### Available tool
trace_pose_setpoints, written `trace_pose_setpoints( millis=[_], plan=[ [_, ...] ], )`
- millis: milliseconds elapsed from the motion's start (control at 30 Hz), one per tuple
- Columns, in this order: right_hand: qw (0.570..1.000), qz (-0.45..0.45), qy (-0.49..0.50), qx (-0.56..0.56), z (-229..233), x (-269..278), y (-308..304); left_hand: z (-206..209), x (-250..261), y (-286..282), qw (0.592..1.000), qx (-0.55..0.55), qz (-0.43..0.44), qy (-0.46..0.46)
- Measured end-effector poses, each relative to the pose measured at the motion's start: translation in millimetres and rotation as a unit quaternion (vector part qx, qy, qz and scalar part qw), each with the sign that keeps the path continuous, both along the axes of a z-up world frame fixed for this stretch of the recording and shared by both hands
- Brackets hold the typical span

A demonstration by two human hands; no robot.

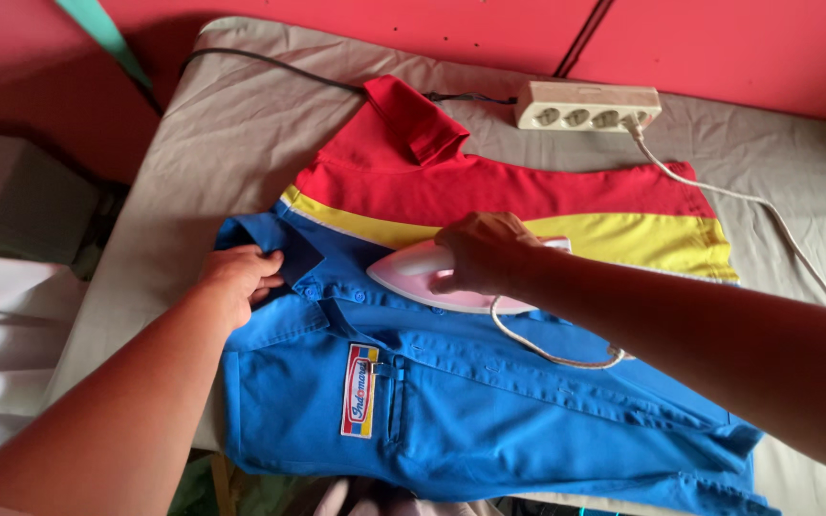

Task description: The person irons a blue, red, and yellow short-sleeved shirt on a table using a pink iron. They smooth the fabric, adjust the shirt, and iron different sections before placing the shirt on a hanger.

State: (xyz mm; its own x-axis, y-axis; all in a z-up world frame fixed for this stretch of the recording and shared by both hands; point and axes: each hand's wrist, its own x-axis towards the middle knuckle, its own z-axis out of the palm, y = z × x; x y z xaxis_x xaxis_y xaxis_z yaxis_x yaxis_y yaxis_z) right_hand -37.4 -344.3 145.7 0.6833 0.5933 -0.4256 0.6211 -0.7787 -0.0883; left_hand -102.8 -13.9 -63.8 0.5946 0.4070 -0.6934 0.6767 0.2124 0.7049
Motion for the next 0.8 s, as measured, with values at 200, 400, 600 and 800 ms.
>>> trace_pose_setpoints(
  millis=[200,400,600,800],
  plan=[
    [0.998,0.027,-0.028,0.057,-15,6,44,16,6,-5,1.000,0.015,-0.009,-0.001],
    [0.996,0.027,-0.054,0.064,-26,10,91,21,10,-3,0.997,0.028,-0.062,0.040],
    [0.997,0.038,-0.031,0.051,-8,5,34,9,14,3,0.990,0.057,-0.129,0.003],
    [0.999,0.015,-0.027,0.027,-5,6,10,3,18,6,0.990,0.075,-0.119,0.027]
  ],
)
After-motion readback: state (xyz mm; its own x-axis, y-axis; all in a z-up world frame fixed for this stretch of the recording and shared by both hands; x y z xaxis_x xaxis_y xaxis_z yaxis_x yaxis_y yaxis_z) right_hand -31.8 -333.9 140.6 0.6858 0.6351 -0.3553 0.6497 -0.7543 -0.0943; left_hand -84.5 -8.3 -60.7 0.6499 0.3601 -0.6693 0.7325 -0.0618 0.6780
